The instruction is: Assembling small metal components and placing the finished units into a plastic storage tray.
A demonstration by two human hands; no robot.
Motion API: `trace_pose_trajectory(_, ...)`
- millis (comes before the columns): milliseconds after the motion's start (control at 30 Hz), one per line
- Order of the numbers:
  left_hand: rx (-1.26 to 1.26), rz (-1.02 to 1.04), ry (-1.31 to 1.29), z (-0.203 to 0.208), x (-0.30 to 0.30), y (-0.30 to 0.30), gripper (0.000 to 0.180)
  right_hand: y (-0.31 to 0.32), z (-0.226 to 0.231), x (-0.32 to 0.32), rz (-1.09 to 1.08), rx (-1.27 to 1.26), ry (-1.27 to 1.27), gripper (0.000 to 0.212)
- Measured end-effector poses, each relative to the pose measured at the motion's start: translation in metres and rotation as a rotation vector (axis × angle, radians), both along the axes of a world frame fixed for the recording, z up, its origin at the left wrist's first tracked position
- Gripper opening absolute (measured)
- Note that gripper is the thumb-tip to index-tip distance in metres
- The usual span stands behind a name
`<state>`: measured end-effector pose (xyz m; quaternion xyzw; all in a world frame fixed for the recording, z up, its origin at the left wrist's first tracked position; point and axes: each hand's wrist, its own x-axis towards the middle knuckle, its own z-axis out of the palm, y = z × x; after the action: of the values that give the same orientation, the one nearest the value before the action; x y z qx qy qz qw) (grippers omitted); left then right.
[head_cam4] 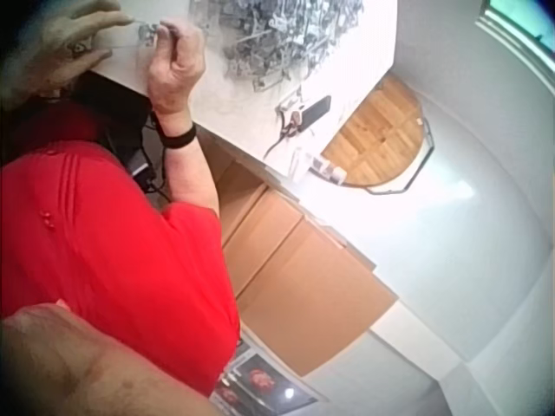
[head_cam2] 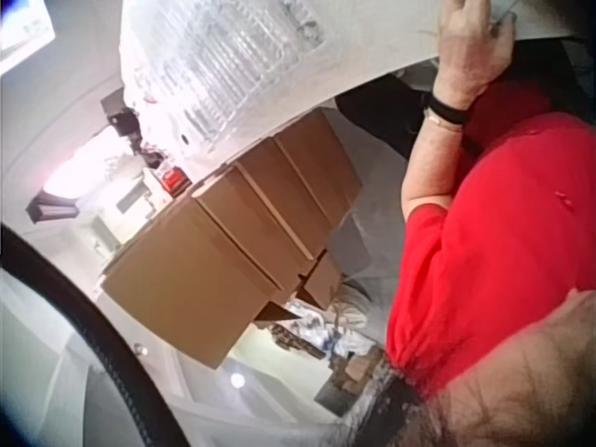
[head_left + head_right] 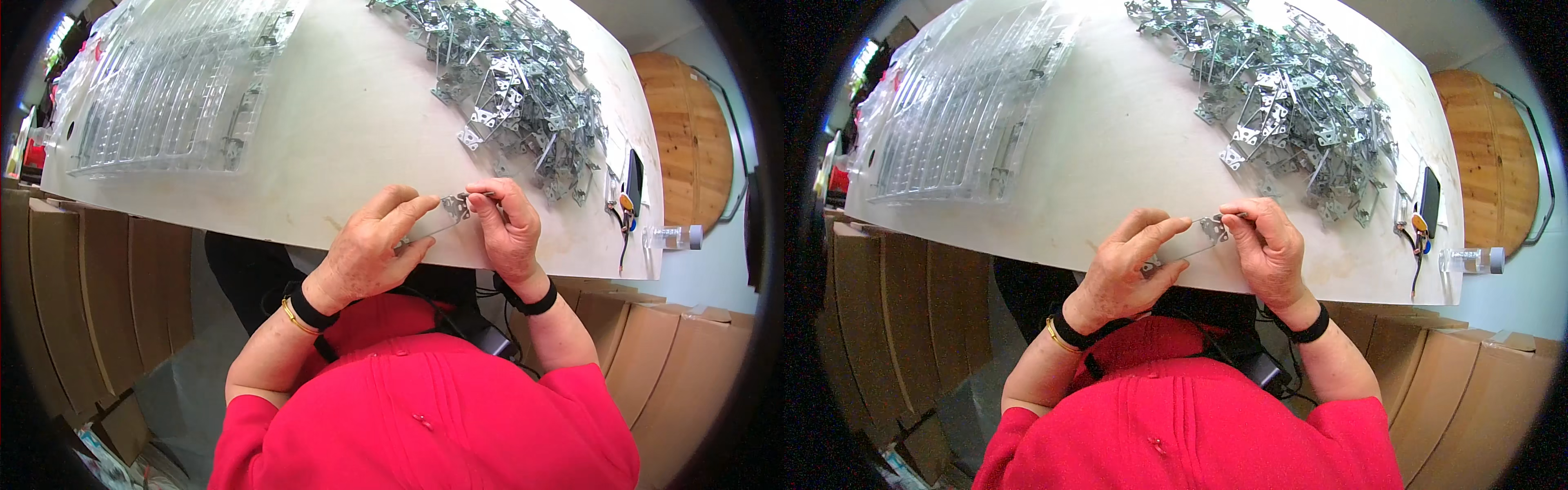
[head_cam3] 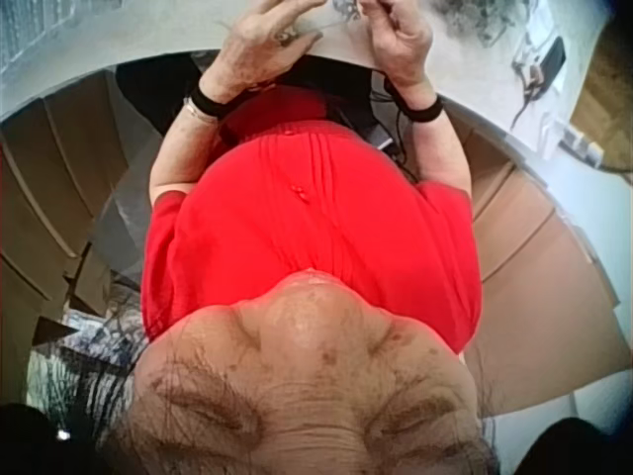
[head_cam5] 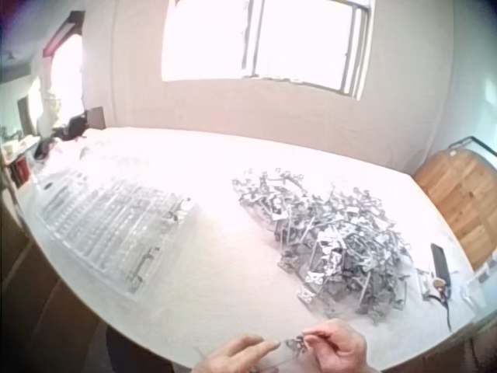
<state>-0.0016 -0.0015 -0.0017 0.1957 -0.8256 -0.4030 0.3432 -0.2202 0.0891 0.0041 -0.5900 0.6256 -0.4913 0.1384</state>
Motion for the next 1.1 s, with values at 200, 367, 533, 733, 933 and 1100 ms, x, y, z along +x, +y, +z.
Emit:
trace_pose_trajectory(200,0.022,-0.013,-0.032,0.003,0.002,0.000,0.060,0.001,0.000,0.000,-0.003,0.038,-0.032,0.009)
trace_pose_trajectory(367,-0.017,-0.009,0.000,0.000,0.000,0.000,0.059,0.001,0.001,-0.001,-0.002,0.045,-0.031,0.010)
trace_pose_trajectory(533,-0.008,0.004,-0.006,0.000,0.000,0.000,0.059,-0.003,0.006,0.004,0.018,-0.022,0.063,0.014)
trace_pose_trajectory(733,-0.012,-0.001,-0.022,-0.001,0.000,0.000,0.059,0.001,-0.002,-0.002,0.014,0.048,-0.077,0.016)
trace_pose_trajectory(933,-0.030,0.011,-0.009,-0.001,-0.001,0.000,0.058,-0.004,0.001,0.000,0.034,-0.045,0.082,0.014)
trace_pose_trajectory(1100,-0.011,0.000,-0.009,-0.001,-0.001,0.000,0.057,-0.001,0.001,0.000,0.020,0.008,-0.086,0.015)
